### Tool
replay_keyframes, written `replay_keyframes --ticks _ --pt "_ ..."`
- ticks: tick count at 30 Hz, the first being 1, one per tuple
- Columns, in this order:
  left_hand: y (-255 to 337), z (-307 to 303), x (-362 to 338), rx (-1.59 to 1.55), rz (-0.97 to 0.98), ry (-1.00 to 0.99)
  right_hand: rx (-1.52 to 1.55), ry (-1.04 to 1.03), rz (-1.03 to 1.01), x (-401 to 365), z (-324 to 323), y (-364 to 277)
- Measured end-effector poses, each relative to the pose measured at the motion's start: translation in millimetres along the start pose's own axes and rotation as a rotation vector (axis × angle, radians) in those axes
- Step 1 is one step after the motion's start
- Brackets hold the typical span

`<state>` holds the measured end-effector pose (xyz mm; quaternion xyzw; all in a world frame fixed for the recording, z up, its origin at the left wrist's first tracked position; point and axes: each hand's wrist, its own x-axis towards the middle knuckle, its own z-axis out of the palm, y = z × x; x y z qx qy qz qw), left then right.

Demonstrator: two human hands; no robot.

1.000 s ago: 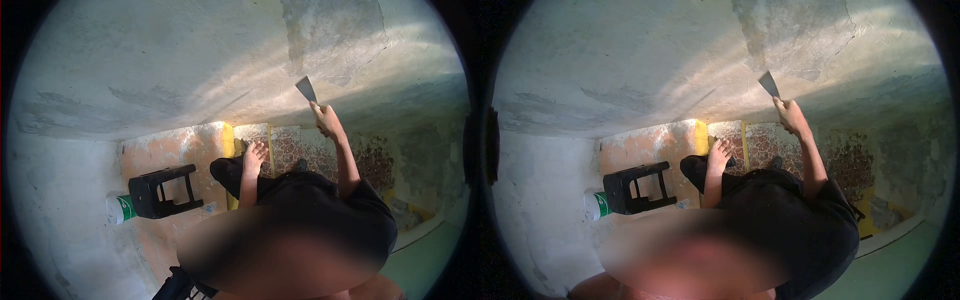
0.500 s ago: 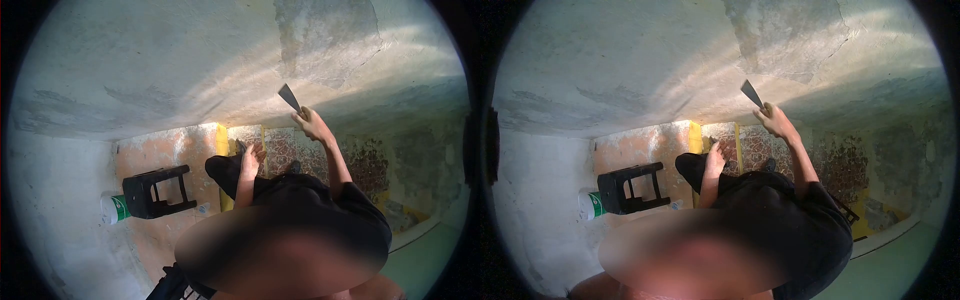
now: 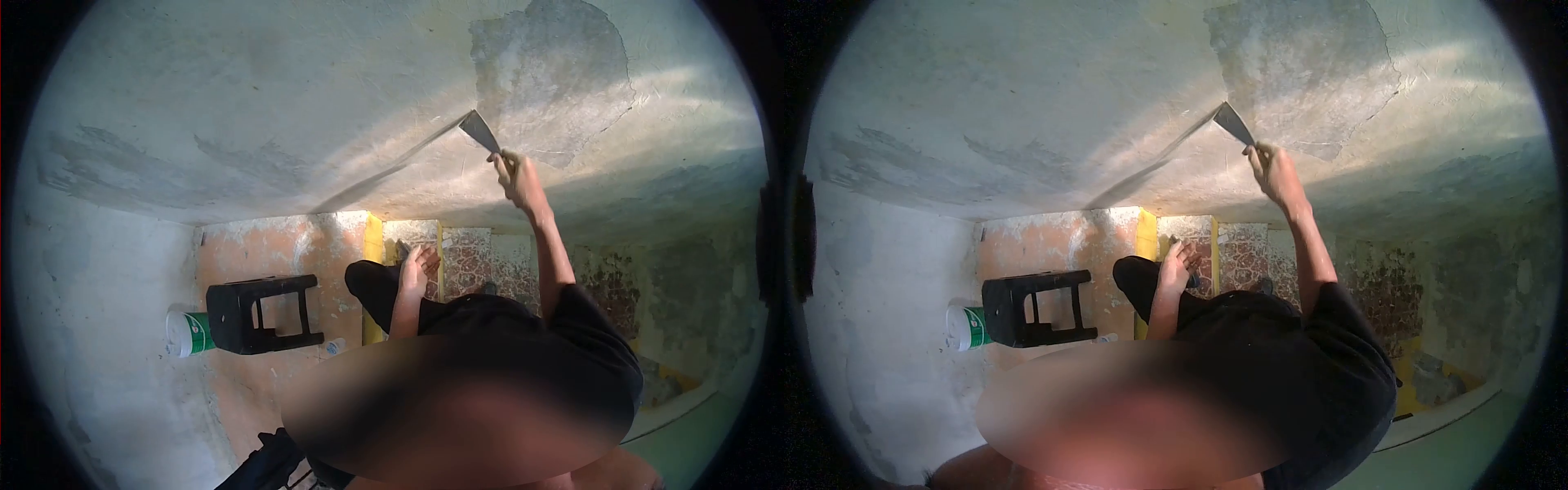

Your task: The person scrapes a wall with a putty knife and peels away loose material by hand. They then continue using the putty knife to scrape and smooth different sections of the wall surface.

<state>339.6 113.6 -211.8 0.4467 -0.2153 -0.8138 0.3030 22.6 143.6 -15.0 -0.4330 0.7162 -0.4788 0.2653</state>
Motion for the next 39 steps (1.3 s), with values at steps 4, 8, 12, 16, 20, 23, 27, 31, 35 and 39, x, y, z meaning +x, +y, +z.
replay_keyframes --ticks 4,8,12,16,20,23,27,31,35,39 --pt "-4.0 -11.2 -4.1 -0.059 -0.040 0.048 -0.081 -0.100 0.037 -40.6 11.6 -21.9" --pt "-13.1 -16.4 9.9 -0.076 -0.084 -0.023 0.051 -0.080 0.030 -68.4 -5.6 35.1" --pt "-13.2 -4.4 11.3 -0.038 -0.102 0.021 0.036 0.027 0.168 -81.3 -62.9 23.5" --pt "-12.8 -7.4 25.8 -0.059 -0.053 -0.058 -0.284 0.154 0.069 -60.3 -76.6 -13.9" --pt "-6.2 -0.9 25.4 -0.072 -0.021 -0.019 -0.134 0.139 -0.114 11.0 1.7 -18.5" --pt "-0.4 -0.7 25.1 -0.088 -0.009 -0.021 -0.034 -0.051 -0.152 -5.2 27.5 -53.8" --pt "-9.1 -7.9 17.9 -0.186 -0.079 0.020 -0.034 -0.197 -0.159 -41.9 25.0 -65.3" --pt "-20.9 -13.2 25.0 -0.164 -0.122 -0.047 0.060 -0.056 0.054 -61.8 -21.0 -15.6" --pt "-19.7 -9.8 33.4 -0.167 -0.142 -0.102 0.024 0.248 0.105 -72.9 -81.2 -1.8" --pt "-7.4 -1.1 33.1 -0.138 -0.081 -0.095 -0.035 0.232 0.053 -46.7 -81.4 -31.1"
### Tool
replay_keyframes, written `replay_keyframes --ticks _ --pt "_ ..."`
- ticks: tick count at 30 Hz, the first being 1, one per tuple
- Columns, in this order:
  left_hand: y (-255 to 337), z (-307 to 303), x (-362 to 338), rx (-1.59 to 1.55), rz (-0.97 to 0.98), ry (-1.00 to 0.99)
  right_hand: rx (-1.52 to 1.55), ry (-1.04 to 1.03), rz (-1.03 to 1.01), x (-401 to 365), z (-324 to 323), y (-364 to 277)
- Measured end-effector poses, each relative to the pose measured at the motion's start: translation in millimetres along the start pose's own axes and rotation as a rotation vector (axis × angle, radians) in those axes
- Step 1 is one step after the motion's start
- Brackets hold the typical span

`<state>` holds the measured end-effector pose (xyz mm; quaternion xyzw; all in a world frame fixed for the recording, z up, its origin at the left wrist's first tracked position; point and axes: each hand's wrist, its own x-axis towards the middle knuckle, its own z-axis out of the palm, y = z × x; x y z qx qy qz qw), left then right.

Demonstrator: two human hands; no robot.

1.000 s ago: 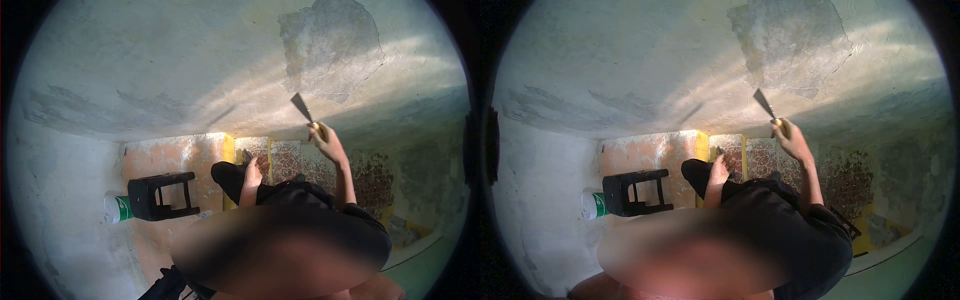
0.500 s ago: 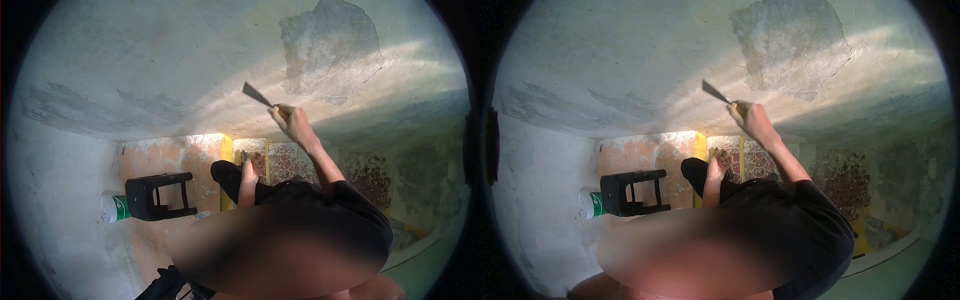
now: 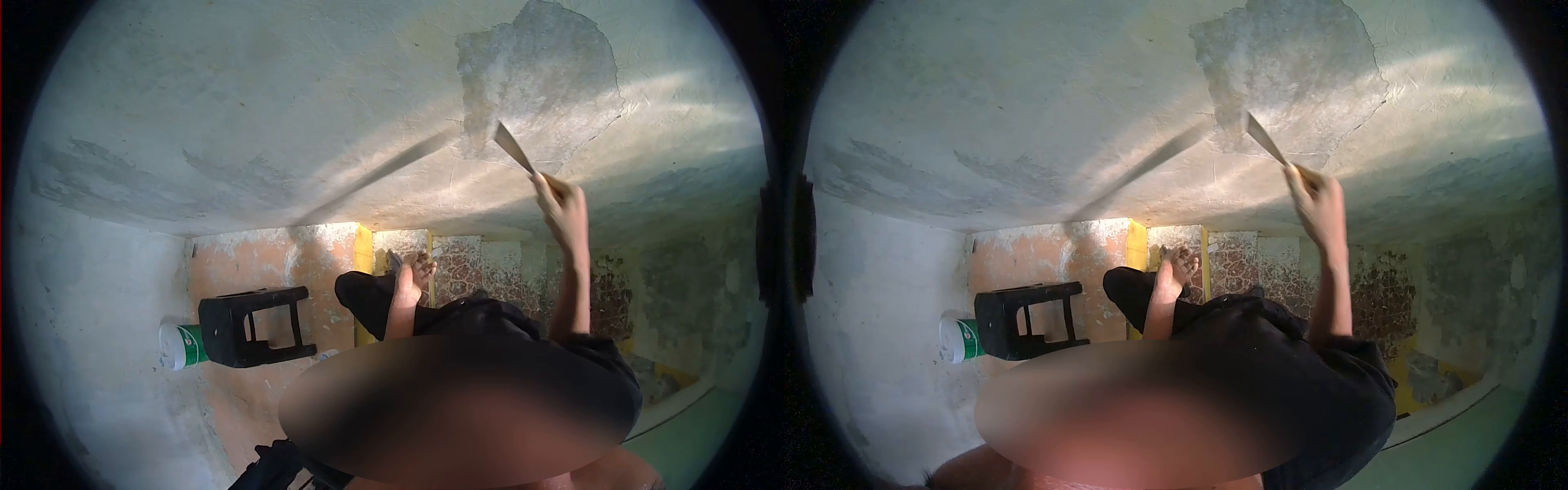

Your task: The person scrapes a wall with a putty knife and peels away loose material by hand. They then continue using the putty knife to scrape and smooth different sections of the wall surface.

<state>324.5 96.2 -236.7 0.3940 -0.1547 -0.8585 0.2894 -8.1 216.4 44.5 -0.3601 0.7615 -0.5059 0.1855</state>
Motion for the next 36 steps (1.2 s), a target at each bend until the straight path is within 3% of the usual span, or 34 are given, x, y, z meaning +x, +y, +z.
replay_keyframes --ticks 2,4,6,9,10,12,14,17,20,22,25,27,29,32,36 --pt "3.8 1.6 -0.5 0.016 0.031 0.007 0.029 -0.170 0.001 30.9 50.6 -36.9" --pt "5.4 1.5 0.0 0.020 0.021 0.046 0.088 -0.256 -0.194 51.2 122.9 -43.4" --pt "10.3 1.7 -5.0 0.021 0.053 0.023 0.095 -0.523 -0.201 33.9 148.2 -87.9" --pt "7.7 -1.8 -19.0 0.031 0.098 0.034 0.217 -0.342 -0.469 5.9 162.1 -87.9" --pt "6.2 -4.0 -20.8 -0.004 0.070 0.088 0.214 -0.345 -0.468 1.0 149.9 -87.6" --pt "3.8 -14.0 -20.5 -0.035 0.039 0.138 0.089 -0.435 0.011 -3.1 102.6 -75.6" --pt "-3.1 -33.0 -9.6 -0.036 -0.057 0.087 0.097 -0.132 0.032 -1.9 73.5 -21.3" --pt "-3.5 -35.0 2.6 -0.016 -0.117 0.093 0.151 0.081 0.176 -15.6 4.2 -22.6" --pt "10.6 -8.4 9.8 0.062 -0.078 0.103 0.217 0.093 0.225 -16.6 -2.1 -26.7" --pt "18.2 -6.7 11.8 0.048 -0.004 0.004 0.105 0.079 0.104 7.9 38.1 -31.4" --pt "30.8 -1.3 17.5 0.023 0.009 -0.007 0.213 -0.118 0.095 45.5 102.0 -42.2" --pt "44.1 16.8 17.2 0.078 0.011 0.082 0.231 -0.185 -0.120 21.9 109.7 -82.2" --pt "43.4 14.4 14.0 0.063 -0.002 0.144 0.238 -0.227 -0.159 5.3 107.3 -99.4" --pt "34.3 7.8 14.3 0.051 -0.027 0.180 0.109 -0.174 -0.096 -6.0 75.0 -85.5" --pt "26.3 9.0 7.7 0.070 -0.075 0.197 0.079 0.118 0.082 -18.0 25.5 -43.0"
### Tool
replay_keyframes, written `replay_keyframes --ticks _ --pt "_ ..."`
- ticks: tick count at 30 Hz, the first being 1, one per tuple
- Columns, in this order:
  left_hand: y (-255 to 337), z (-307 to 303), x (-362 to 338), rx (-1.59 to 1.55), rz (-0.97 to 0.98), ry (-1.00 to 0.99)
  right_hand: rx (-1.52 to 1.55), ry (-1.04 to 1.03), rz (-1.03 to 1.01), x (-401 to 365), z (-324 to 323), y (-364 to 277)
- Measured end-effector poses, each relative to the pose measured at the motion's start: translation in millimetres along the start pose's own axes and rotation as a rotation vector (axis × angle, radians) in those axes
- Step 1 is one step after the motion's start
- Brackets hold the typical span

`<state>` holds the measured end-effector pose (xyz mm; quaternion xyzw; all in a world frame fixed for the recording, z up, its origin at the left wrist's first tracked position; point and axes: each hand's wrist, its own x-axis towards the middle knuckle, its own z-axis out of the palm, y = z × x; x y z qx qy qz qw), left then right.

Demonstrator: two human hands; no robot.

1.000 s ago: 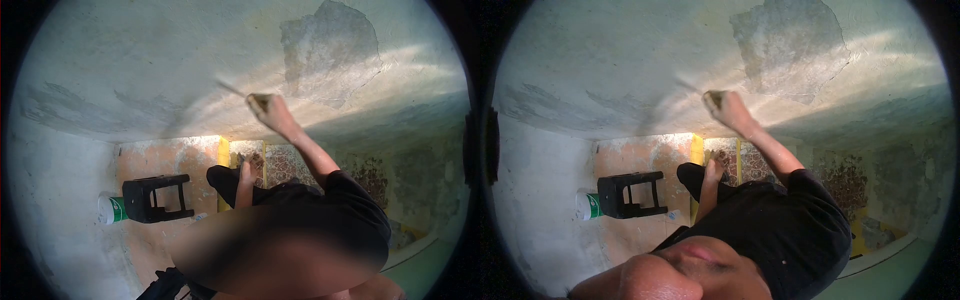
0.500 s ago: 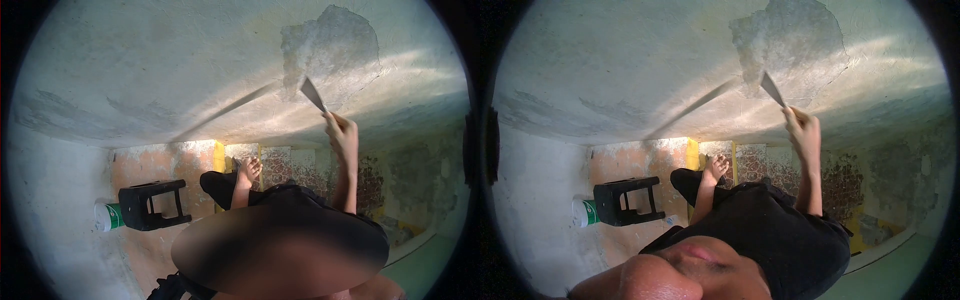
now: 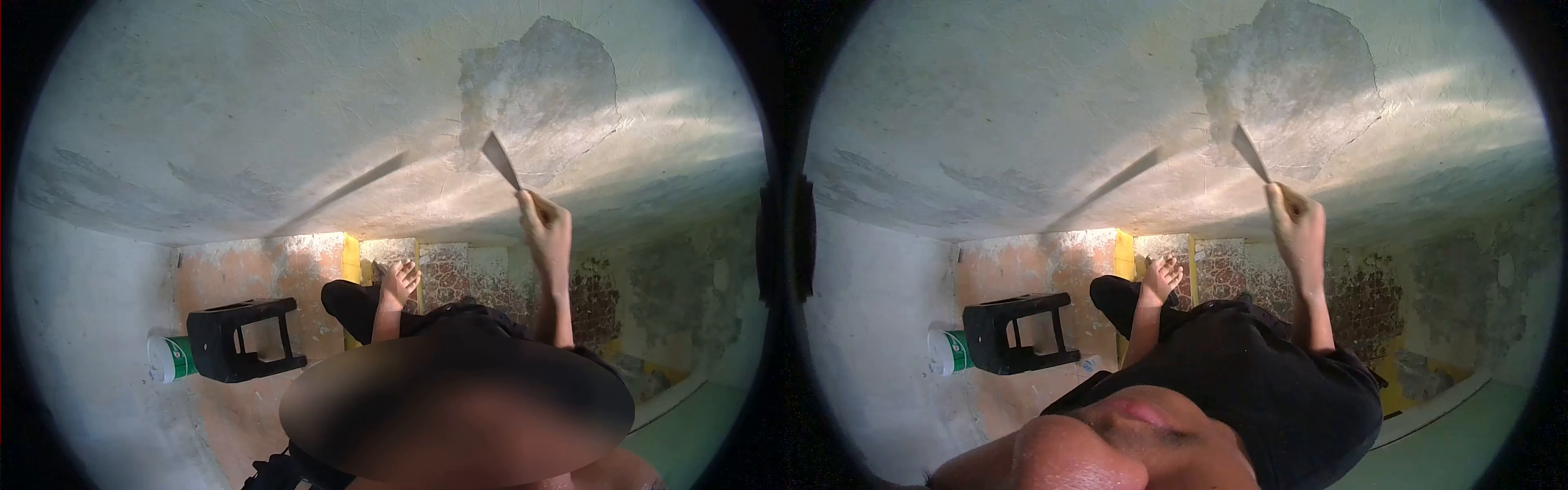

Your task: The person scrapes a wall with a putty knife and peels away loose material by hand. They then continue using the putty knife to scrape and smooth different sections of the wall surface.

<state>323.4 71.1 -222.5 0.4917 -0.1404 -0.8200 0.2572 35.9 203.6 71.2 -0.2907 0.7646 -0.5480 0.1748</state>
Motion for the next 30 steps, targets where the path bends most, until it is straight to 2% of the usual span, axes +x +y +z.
replay_keyframes --ticks 3,4,5,7,8,10,13,14,15,17,19,20,21,23,24,25,27,30 --pt "-0.8 -0.5 8.2 0.024 -0.018 0.002 -0.019 0.072 -0.044 12.5 2.2 -7.1" --pt "0.2 -0.7 9.8 0.043 0.005 -0.032 -0.004 0.030 -0.029 23.1 20.9 -12.0" --pt "-0.4 -1.5 10.8 0.063 0.025 -0.065 -0.153 0.045 -0.190 35.1 28.0 -21.3" --pt "2.0 1.8 28.0 -0.013 -0.030 -0.035 0.155 -0.047 -0.123 36.6 22.1 -43.0" --pt "2.8 0.7 29.9 -0.016 -0.020 -0.046 0.154 -0.050 -0.115 31.4 22.8 -54.3" --pt "3.0 2.1 24.5 -0.022 -0.005 -0.080 0.076 -0.205 -0.179 20.9 24.7 -70.2" --pt "3.4 17.2 15.5 -0.004 0.036 -0.075 0.017 -0.179 -0.155 13.5 12.2 -60.3" --pt "2.8 21.8 11.2 0.019 0.052 -0.048 0.010 -0.080 -0.164 12.2 8.1 -44.1" --pt "2.1 22.6 9.3 0.017 0.055 -0.050 0.009 -0.079 -0.168 9.0 -4.1 -39.9" --pt "-1.2 19.1 4.7 -0.003 0.033 -0.099 0.001 -0.007 -0.005 3.4 -24.9 -37.3" --pt "-1.7 17.9 1.8 0.014 0.019 -0.101 -0.020 0.010 -0.017 7.3 -25.7 -31.0" --pt "-2.4 17.8 0.6 0.029 0.003 -0.101 -0.041 0.026 -0.028 9.7 -22.9 -26.2" --pt "-3.8 15.4 5.4 0.025 0.004 -0.099 -0.087 -0.048 -0.012 20.7 -1.9 -21.7" --pt "-13.4 -2.9 19.8 0.027 0.036 -0.178 -0.045 -0.074 -0.221 47.6 57.9 3.2" --pt "-14.3 -7.2 21.7 -0.031 0.023 -0.224 0.002 -0.187 -0.097 42.3 61.6 -8.3" --pt "-9.6 4.4 21.2 -0.033 0.033 -0.233 -0.056 -0.213 -0.137 35.2 61.9 -9.8" --pt "-3.0 11.5 9.1 -0.023 -0.001 -0.043 0.116 -0.188 -0.201 18.8 65.0 -12.4" --pt "-9.2 10.5 11.4 -0.008 -0.003 -0.008 -0.031 -0.177 -0.104 7.8 26.7 -14.5"
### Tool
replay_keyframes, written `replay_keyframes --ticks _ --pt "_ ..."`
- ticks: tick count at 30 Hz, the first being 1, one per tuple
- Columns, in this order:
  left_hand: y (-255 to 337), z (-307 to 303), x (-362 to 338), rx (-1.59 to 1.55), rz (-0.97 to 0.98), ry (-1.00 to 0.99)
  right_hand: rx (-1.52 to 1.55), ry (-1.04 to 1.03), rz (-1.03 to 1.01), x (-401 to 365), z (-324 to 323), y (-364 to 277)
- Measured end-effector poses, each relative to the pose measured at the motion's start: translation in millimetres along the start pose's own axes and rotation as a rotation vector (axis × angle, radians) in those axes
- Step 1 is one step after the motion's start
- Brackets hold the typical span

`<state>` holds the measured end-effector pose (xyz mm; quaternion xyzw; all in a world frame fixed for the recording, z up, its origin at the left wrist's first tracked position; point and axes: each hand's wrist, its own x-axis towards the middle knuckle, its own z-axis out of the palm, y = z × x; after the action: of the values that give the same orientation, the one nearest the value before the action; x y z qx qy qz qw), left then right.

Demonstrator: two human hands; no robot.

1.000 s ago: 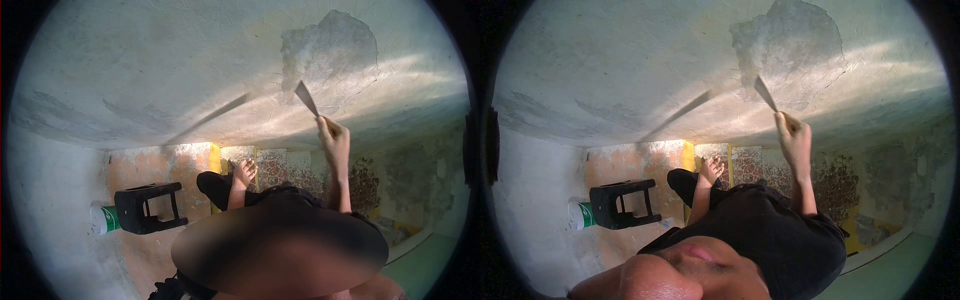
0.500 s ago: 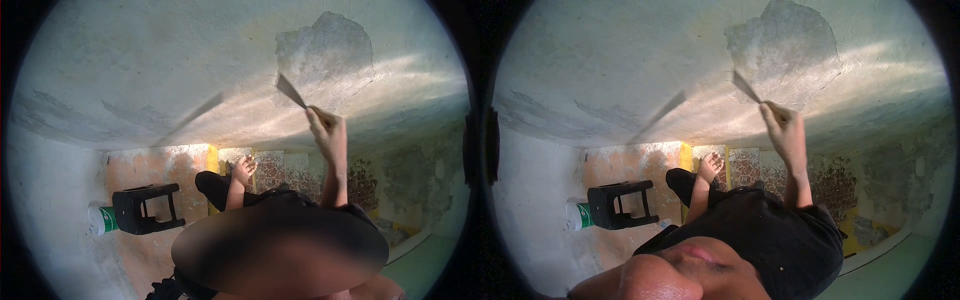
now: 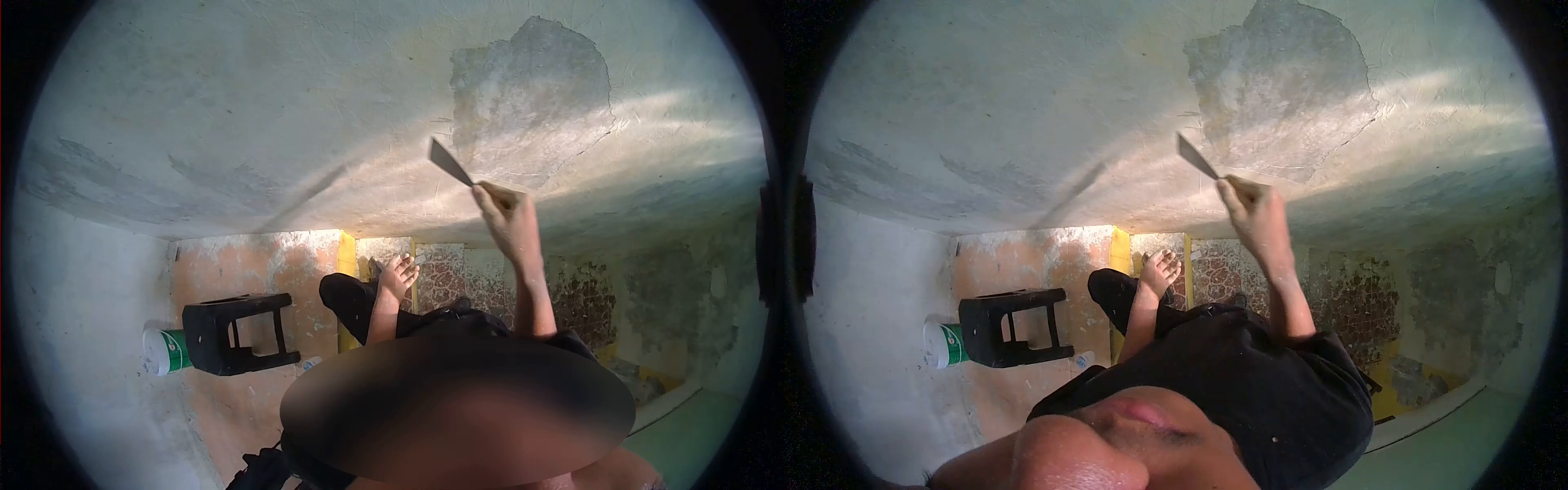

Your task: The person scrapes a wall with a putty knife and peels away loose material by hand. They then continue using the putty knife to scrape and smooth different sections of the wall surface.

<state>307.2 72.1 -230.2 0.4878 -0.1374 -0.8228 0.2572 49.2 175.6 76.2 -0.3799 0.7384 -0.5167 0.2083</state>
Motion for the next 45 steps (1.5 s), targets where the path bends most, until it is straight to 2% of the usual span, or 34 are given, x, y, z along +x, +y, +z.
replay_keyframes --ticks 1,3,6,7,9,10,12,13,15,16,17,19,20,21,24,25,29,30,31,33,38,40,43,44,45 --pt "0.0 3.1 -2.7 0.006 -0.012 0.018 -0.002 0.006 -0.002 -3.6 -13.6 5.9" --pt "-0.6 7.9 -5.9 0.028 -0.015 0.007 -0.005 0.173 0.114 -6.1 -33.4 13.1" --pt "-0.9 7.3 -6.2 0.076 -0.021 -0.025 0.024 0.200 0.107 3.2 -21.9 0.3" --pt "-1.3 2.9 0.1 0.071 -0.023 -0.023 0.009 0.124 0.040 15.4 0.9 1.3" --pt "-4.9 -6.6 10.8 0.054 -0.034 -0.083 -0.078 0.205 -0.063 19.3 8.8 14.6" --pt "-0.6 12.3 -3.3 0.061 -0.022 0.024 -0.086 0.206 -0.074 20.7 5.0 13.4" --pt "-3.7 14.6 -9.7 0.065 -0.010 0.003 0.055 0.141 -0.102 1.1 1.5 14.8" --pt "-5.4 15.8 -9.8 0.067 0.016 -0.027 0.053 0.143 -0.097 -6.5 -7.4 9.4" --pt "-8.8 16.8 -11.9 0.074 0.013 -0.045 -0.004 0.110 0.081 -18.7 -30.2 -5.0" --pt "-10.4 16.8 -13.8 0.088 0.001 -0.095 0.010 0.193 0.004 -20.5 -33.5 2.8" --pt "-11.1 17.7 -14.3 0.100 -0.009 -0.143 0.016 0.193 -0.001 -17.4 -31.6 7.7" --pt "-9.8 19.9 -12.1 0.104 -0.024 -0.110 -0.059 0.202 0.037 -6.0 -27.4 7.9" --pt "-10.6 20.9 -8.7 0.105 -0.041 -0.089 -0.043 0.066 0.072 7.0 -10.8 -2.3" --pt "-16.1 18.0 -7.2 0.107 -0.067 -0.065 -0.088 0.141 -0.067 21.1 11.8 16.9" --pt "-21.0 17.4 2.6 0.064 -0.081 -0.059 -0.102 0.132 -0.144 14.4 -1.8 10.6" --pt "-24.9 12.1 -1.8 0.075 -0.115 -0.001 -0.054 0.146 -0.079 1.9 -7.7 9.9" --pt "-25.6 14.8 -10.0 0.122 -0.129 -0.059 -0.039 0.199 0.122 -19.3 -39.2 -1.9" --pt "-25.8 16.7 -11.2 0.130 -0.095 -0.070 -0.069 0.318 -0.051 -12.1 -31.3 8.8" --pt "-21.1 21.5 -9.0 0.130 -0.088 -0.070 -0.064 0.318 -0.056 -0.9 -19.7 9.2" --pt "-17.6 25.9 -6.3 0.164 -0.125 -0.032 -0.065 0.118 -0.079 20.0 3.9 3.7" --pt "-18.0 26.5 -10.3 0.139 -0.035 -0.015 -0.044 0.181 -0.117 -0.7 -15.5 15.5" --pt "-20.0 29.1 -14.1 0.150 -0.046 -0.026 -0.067 0.166 -0.004 -8.8 -31.9 12.0" --pt "-17.2 26.9 -5.9 0.142 -0.036 -0.055 0.001 0.097 0.020 4.7 -23.6 -3.5" --pt "-18.3 20.2 3.0 0.134 -0.031 -0.094 0.062 0.028 -0.033 19.7 -3.3 -4.2" --pt "-24.0 9.5 5.0 0.127 -0.036 -0.127 -0.023 0.012 -0.175 33.3 16.1 2.8"
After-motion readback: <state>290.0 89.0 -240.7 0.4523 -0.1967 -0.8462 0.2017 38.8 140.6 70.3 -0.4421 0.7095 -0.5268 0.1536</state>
